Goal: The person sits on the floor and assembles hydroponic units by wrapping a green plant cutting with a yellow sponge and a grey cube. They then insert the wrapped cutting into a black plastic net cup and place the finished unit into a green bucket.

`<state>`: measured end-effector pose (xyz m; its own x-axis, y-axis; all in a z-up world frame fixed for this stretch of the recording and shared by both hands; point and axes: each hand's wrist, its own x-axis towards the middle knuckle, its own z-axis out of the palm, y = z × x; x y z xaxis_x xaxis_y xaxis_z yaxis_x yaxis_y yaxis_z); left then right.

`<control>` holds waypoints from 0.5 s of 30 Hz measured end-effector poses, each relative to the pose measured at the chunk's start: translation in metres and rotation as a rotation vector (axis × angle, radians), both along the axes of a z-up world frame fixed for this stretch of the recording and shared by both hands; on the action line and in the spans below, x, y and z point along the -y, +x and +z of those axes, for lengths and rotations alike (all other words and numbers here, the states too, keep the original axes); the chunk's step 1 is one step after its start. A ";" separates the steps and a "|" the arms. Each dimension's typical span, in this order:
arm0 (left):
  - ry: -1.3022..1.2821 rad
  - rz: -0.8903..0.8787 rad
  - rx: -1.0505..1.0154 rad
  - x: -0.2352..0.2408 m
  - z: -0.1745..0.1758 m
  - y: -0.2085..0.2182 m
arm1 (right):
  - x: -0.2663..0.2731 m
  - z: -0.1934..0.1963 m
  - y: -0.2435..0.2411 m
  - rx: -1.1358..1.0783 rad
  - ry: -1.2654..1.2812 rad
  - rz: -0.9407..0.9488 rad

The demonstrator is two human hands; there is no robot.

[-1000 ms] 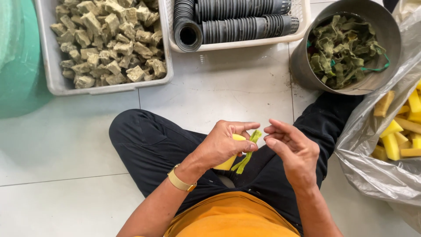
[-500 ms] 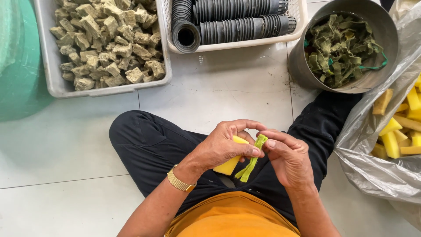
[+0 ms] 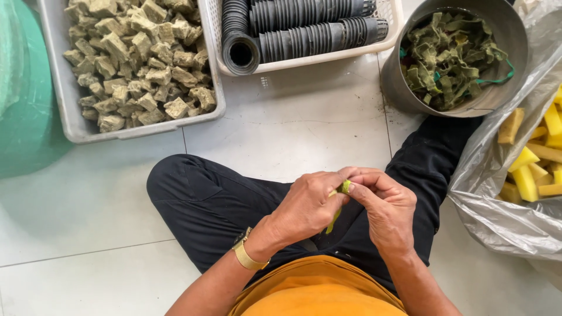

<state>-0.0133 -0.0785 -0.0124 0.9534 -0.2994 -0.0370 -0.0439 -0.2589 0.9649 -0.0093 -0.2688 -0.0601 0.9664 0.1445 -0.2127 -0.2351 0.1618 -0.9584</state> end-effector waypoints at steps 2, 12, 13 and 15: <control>0.064 0.046 0.049 0.002 -0.001 0.002 | -0.002 0.007 0.000 0.067 -0.052 -0.077; 0.130 0.117 0.231 0.009 -0.011 -0.001 | 0.000 0.007 0.006 0.022 -0.005 -0.043; 0.129 0.098 0.208 0.009 -0.010 0.000 | 0.001 0.006 0.007 -0.019 0.036 -0.038; 0.126 0.079 0.182 0.009 -0.010 0.000 | 0.003 0.003 0.007 -0.062 0.075 -0.032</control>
